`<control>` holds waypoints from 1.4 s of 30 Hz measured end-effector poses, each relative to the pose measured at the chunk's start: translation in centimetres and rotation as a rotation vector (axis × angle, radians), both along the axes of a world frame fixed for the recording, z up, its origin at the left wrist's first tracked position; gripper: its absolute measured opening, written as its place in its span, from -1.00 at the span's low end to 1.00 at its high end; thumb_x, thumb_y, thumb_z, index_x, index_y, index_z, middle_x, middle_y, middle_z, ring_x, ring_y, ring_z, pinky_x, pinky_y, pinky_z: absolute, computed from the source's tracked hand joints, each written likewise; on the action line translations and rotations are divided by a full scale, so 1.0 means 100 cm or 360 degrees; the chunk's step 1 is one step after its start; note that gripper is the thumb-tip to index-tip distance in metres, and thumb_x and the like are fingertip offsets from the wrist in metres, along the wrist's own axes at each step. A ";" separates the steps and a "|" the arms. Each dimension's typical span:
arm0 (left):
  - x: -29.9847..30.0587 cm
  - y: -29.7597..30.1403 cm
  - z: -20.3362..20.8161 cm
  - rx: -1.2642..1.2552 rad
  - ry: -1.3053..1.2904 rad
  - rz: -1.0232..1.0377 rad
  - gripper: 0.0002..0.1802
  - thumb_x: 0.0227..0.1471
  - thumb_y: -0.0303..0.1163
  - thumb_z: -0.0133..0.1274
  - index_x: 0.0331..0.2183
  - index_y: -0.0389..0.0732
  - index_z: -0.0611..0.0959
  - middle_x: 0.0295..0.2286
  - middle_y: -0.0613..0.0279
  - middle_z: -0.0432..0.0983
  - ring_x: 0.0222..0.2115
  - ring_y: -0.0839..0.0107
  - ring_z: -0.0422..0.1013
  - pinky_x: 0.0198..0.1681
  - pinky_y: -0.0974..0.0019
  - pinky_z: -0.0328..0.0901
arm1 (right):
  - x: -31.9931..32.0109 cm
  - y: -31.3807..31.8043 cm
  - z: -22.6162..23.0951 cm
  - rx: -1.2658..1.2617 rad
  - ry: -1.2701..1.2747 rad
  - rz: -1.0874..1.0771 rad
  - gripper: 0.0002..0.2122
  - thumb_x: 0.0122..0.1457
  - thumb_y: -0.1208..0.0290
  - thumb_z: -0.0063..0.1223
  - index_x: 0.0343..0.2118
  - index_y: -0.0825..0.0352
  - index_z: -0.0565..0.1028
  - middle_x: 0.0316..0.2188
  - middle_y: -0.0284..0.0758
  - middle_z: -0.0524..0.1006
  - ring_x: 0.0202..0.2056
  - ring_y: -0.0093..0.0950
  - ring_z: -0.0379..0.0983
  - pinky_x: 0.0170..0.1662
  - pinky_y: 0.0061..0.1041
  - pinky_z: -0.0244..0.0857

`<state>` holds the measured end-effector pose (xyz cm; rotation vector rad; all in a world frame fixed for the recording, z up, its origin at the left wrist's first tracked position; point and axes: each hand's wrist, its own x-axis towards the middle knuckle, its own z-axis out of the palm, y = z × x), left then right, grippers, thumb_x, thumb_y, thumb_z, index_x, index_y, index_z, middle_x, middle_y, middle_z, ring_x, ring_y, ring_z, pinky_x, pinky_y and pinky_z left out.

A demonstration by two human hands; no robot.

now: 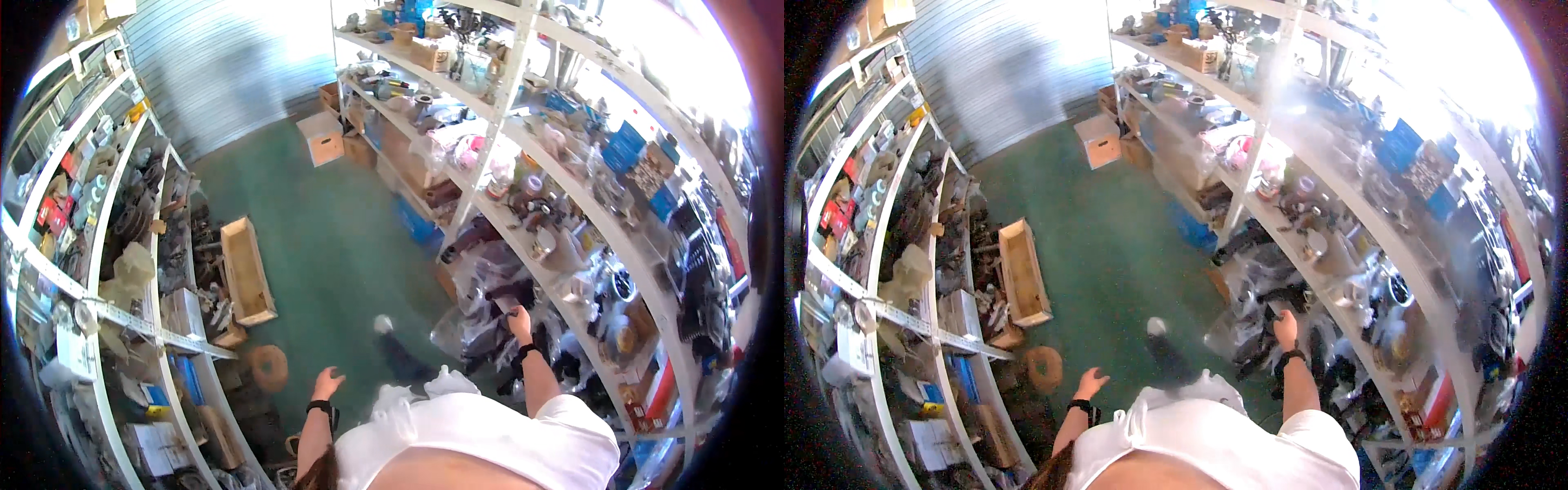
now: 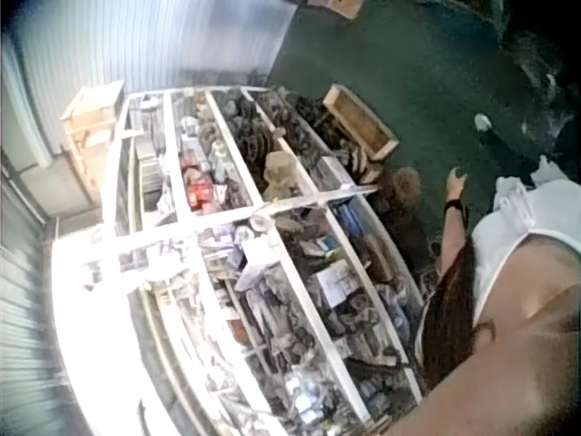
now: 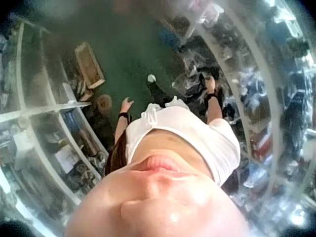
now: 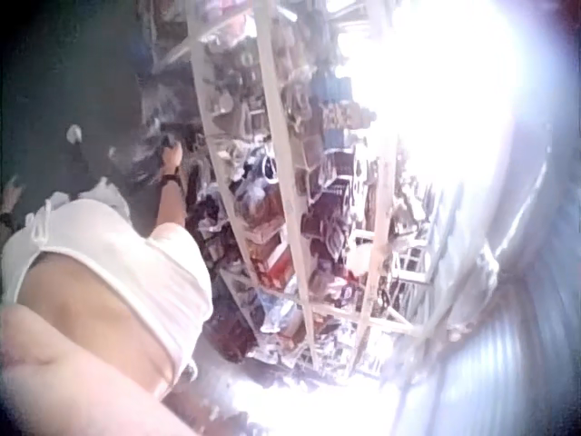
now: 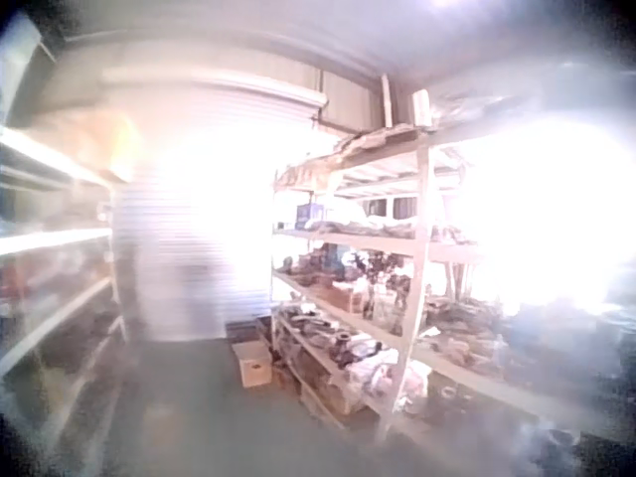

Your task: The person wipes a variety of automotive components including a control unit, piping, and metal cylinders using a cloth while moving between storage shelves.

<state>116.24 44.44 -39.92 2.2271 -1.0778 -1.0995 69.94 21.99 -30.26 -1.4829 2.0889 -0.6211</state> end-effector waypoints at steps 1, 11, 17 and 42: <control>0.006 -0.008 -0.004 -0.0011 -0.0009 0.0011 -0.46 -0.23 -0.27 0.11 -0.15 -0.26 0.43 -0.22 -0.03 0.40 -0.19 0.12 0.33 -0.12 0.20 0.22 | 0.005 -0.016 -0.012 -0.0025 0.0087 0.0010 -0.73 -0.21 0.50 0.01 -0.33 0.36 0.42 -0.40 -0.18 0.47 -0.30 -0.30 0.40 -0.23 -0.45 0.25; 0.097 -0.026 -0.031 0.0081 -0.0034 0.0418 -0.71 -0.19 -0.33 0.03 -0.34 -0.25 0.56 -0.43 0.05 0.49 -0.42 0.16 0.41 -0.32 0.28 0.28 | 0.165 -0.171 -0.032 -0.0049 -0.0228 0.0427 -0.69 -0.17 0.52 -0.06 -0.25 0.33 0.40 -0.35 -0.12 0.46 -0.25 -0.18 0.37 -0.19 -0.36 0.23; 0.148 -0.111 -0.007 0.0110 -0.0093 0.0253 -0.67 -0.14 -0.27 0.02 -0.32 -0.29 0.54 -0.47 0.04 0.49 -0.43 0.29 0.42 -0.35 0.31 0.28 | 0.280 -0.243 0.025 -0.0378 -0.0283 0.0858 -0.72 -0.08 0.52 -0.14 -0.22 0.31 0.37 -0.30 -0.14 0.43 -0.24 -0.14 0.33 -0.17 -0.32 0.21; 0.238 -0.538 0.079 -0.1018 0.0286 -0.0246 -0.73 -0.16 -0.44 0.00 -0.31 -0.32 0.47 -0.36 0.12 0.43 -0.32 0.28 0.35 -0.21 0.32 0.22 | 0.531 -0.368 0.078 -0.0618 0.0058 0.1189 -0.64 -0.05 0.30 -0.05 -0.15 0.26 0.33 -0.29 -0.22 0.44 -0.23 -0.22 0.34 -0.21 -0.33 0.24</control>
